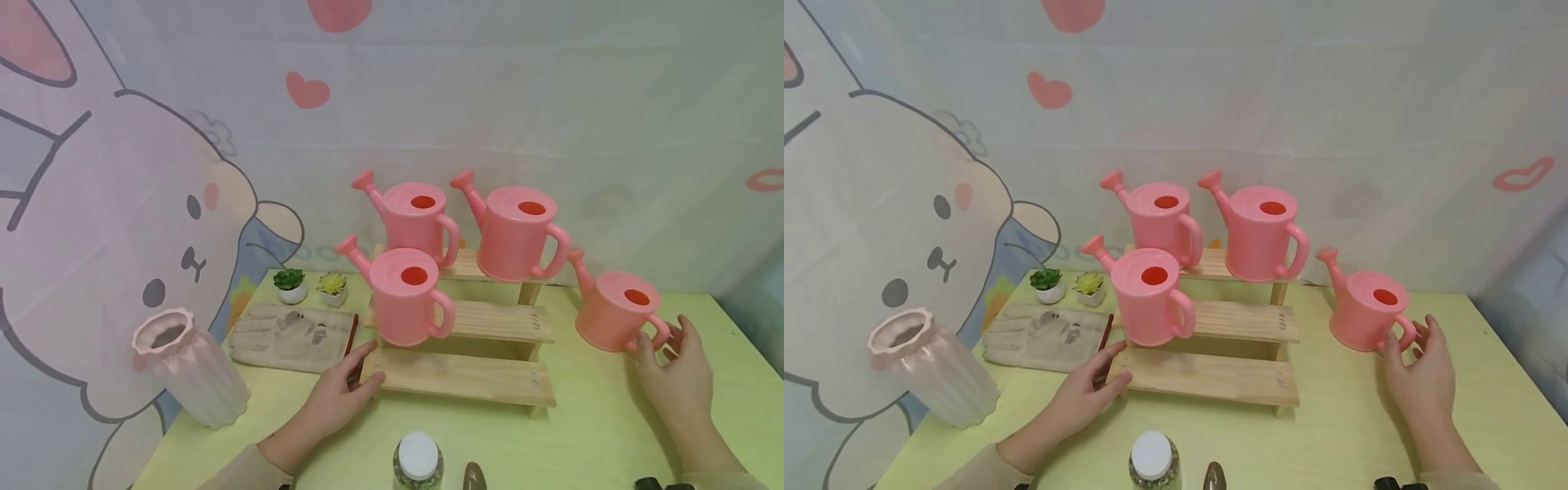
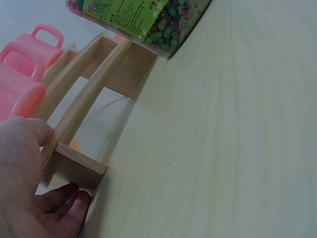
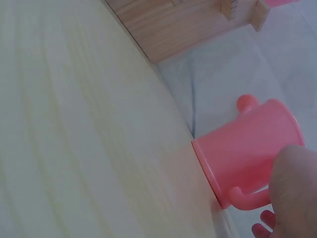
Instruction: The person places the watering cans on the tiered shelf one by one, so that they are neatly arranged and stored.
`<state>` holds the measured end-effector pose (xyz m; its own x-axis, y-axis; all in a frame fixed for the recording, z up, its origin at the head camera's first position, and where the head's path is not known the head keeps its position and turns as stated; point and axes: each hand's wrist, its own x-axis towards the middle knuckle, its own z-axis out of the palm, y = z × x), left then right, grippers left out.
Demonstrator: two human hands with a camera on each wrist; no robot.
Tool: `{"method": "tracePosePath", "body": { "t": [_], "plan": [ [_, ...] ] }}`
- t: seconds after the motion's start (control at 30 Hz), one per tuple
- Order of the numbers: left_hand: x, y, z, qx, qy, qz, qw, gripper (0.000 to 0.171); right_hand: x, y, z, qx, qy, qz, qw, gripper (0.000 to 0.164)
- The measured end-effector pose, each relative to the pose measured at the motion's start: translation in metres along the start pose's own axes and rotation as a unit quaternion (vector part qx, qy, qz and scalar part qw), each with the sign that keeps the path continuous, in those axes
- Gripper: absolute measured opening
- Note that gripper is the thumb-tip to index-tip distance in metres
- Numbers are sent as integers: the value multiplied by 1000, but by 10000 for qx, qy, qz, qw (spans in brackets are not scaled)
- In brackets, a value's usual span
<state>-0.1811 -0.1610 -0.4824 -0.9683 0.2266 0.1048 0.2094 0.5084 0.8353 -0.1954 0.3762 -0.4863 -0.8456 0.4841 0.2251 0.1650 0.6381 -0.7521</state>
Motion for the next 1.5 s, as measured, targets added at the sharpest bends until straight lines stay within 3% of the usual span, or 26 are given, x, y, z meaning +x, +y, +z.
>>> {"method": "tracePosePath", "body": {
  "t": [0.5,1.0,1.17,1.3,1.5],
  "plan": [
    [0,4,0,-19,-17,-133,9999,58,-3,-3,1,-501,147,135,9985,58],
    [0,2,0,-44,-70,-108,9999,59,-3,-8,-1,-390,492,603,9962,41],
    [1,3,0,-21,-92,-93,9999,59,-2,-16,-5,75,541,791,9954,42],
    [1,4,-1,-22,-74,-86,9999,59,-4,-29,-12,851,1042,446,9899,37],
    [1,4,-1,-21,-63,-98,9999,58,-8,-51,-21,1956,1590,-192,9675,27]
  ]
}}
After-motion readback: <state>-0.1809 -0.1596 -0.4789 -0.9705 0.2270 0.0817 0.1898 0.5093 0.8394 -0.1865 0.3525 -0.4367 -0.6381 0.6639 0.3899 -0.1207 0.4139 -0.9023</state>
